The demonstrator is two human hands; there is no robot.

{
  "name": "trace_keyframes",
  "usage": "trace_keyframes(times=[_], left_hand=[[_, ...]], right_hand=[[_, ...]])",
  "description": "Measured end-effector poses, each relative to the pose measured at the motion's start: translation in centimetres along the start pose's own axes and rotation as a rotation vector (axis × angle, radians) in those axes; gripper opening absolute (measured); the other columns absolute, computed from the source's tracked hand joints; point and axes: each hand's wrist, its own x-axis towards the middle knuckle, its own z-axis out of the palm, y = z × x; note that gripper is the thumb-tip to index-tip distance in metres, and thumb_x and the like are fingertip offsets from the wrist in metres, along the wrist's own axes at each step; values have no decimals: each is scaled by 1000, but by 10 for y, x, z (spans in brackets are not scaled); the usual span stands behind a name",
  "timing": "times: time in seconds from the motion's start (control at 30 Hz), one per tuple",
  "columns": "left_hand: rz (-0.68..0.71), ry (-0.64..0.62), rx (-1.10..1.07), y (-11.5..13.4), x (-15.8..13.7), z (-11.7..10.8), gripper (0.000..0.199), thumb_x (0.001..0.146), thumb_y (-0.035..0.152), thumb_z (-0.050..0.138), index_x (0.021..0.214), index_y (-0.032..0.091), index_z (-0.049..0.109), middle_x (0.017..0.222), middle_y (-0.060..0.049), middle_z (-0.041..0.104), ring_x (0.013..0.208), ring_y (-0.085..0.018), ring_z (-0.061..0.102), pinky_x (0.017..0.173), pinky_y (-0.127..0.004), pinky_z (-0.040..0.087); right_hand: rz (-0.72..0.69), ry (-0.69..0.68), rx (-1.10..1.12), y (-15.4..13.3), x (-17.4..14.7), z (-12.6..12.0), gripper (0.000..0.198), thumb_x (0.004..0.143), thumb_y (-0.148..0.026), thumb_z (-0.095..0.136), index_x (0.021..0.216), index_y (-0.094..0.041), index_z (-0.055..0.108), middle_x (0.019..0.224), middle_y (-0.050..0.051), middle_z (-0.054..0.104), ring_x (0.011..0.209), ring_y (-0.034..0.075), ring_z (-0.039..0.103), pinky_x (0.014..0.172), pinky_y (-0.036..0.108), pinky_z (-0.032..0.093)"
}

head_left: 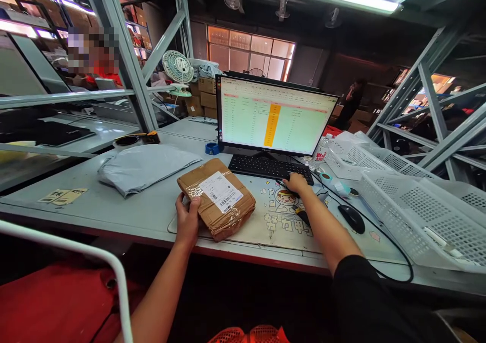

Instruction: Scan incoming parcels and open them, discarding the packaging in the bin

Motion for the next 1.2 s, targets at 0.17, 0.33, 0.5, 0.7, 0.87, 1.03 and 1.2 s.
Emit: trace_keyframes(times=[0.17, 0.33, 0.5, 0.7, 0.87, 1.03, 1.2], left_hand=[[87, 35, 8, 24, -5, 1, 88, 87, 57, 70, 159, 29, 30, 146, -15, 59, 132, -31, 64, 111, -48, 55], [621, 5, 297, 75, -6, 0, 110, 76, 45, 85, 165, 25, 24, 164, -15, 44, 149, -36, 49, 127, -53, 37], [988, -389, 763, 96, -22, 18, 104, 67, 35, 91, 161, 31, 46, 155, -9, 58, 134, -42, 57, 118, -60, 44], [1221, -835, 1176, 57, -99, 39, 96, 84, 6, 65, 167, 42, 35, 163, -3, 53, 131, -32, 59, 109, -47, 46], [1068, -975, 1084, 55, -118, 31, 77, 92, 20, 68, 163, 40, 45, 158, -5, 58, 133, -32, 58, 113, -47, 44], [727, -712, 835, 84, -44, 24, 47, 92, 52, 69, 131, 26, 72, 141, -11, 68, 133, -34, 59, 121, -54, 41], [37, -472, 548, 63, 15, 26, 72, 70, 60, 77, 130, 19, 71, 134, -16, 70, 128, -38, 63, 111, -55, 49]], right_hand=[[-71, -6, 33, 10, -81, 7, 52, 106, -42, 56, 150, -15, 59, 142, 19, 67, 128, 32, 64, 107, 38, 47], [-69, 29, -14, 47, -161, 36, 54, 105, -32, 53, 155, -12, 53, 147, 21, 63, 134, 37, 59, 110, 47, 48], [-41, 134, 80, 69, -175, 56, 51, 103, -23, 45, 150, -10, 57, 146, 21, 61, 136, 35, 55, 118, 47, 43], [11, 138, 822, 58, -168, 42, 59, 106, -43, 36, 159, -18, 44, 104, 11, 72, 83, 26, 71, 77, 42, 61], [5, -247, 1279, 40, -171, 24, 80, 100, -53, 62, 169, -30, 30, 79, -2, 67, 55, 16, 64, 50, 26, 52], [54, -443, 1404, 33, -174, 21, 81, 99, -45, 69, 170, -32, 31, 77, -2, 69, 53, 15, 65, 46, 23, 51], [64, -467, 1437, 29, -181, 23, 80, 101, -43, 67, 171, -32, 29, 74, -2, 68, 50, 14, 62, 43, 22, 50]])
